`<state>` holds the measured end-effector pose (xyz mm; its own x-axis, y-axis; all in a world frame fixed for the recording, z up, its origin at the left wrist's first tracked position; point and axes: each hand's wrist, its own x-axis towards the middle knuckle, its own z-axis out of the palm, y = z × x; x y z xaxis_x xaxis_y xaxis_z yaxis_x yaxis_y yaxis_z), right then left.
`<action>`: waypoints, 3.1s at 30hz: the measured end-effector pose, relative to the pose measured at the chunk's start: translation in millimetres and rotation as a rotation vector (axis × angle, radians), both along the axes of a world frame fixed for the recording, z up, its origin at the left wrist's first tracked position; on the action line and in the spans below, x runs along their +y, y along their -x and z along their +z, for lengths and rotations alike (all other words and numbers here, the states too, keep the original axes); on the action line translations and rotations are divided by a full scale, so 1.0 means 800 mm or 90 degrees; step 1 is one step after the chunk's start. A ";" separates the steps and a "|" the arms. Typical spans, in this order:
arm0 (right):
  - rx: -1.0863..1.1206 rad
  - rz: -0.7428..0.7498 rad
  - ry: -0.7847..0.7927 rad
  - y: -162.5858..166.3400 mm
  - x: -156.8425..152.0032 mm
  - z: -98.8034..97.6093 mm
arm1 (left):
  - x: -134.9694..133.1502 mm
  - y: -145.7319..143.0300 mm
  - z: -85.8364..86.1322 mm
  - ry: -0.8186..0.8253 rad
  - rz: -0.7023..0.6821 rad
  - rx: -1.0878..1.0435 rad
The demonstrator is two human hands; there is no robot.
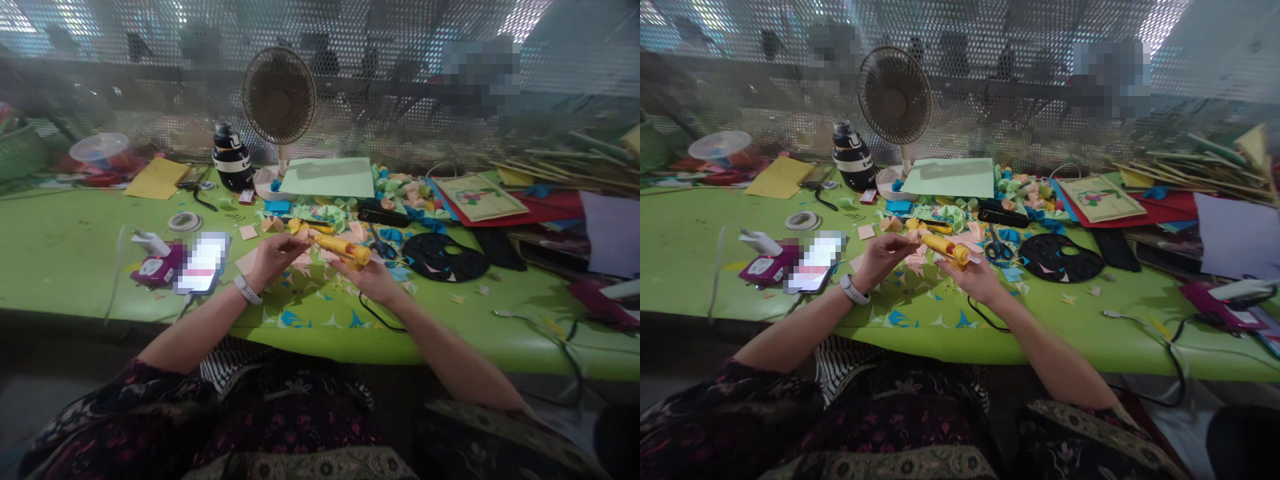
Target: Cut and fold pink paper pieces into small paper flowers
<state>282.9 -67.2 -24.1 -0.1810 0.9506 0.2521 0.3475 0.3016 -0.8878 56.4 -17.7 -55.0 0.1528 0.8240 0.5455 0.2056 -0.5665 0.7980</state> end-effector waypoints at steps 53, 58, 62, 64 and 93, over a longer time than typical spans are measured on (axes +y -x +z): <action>-0.503 -0.045 -0.031 -0.113 -0.014 0.053 | 0.007 -0.004 0.011 0.188 -0.066 -0.134; -0.508 0.200 -0.002 -0.047 0.001 0.043 | 0.007 -0.003 0.008 0.176 -0.072 -0.124; -0.548 0.238 0.012 -0.034 0.009 0.034 | 0.007 -0.005 0.007 0.163 -0.075 -0.115; -0.564 0.236 0.021 -0.033 0.012 0.029 | 0.007 -0.005 0.007 0.158 -0.074 -0.107; -0.474 -0.018 -0.027 0.027 0.017 0.028 | -0.014 -0.015 0.006 0.284 -0.194 -0.160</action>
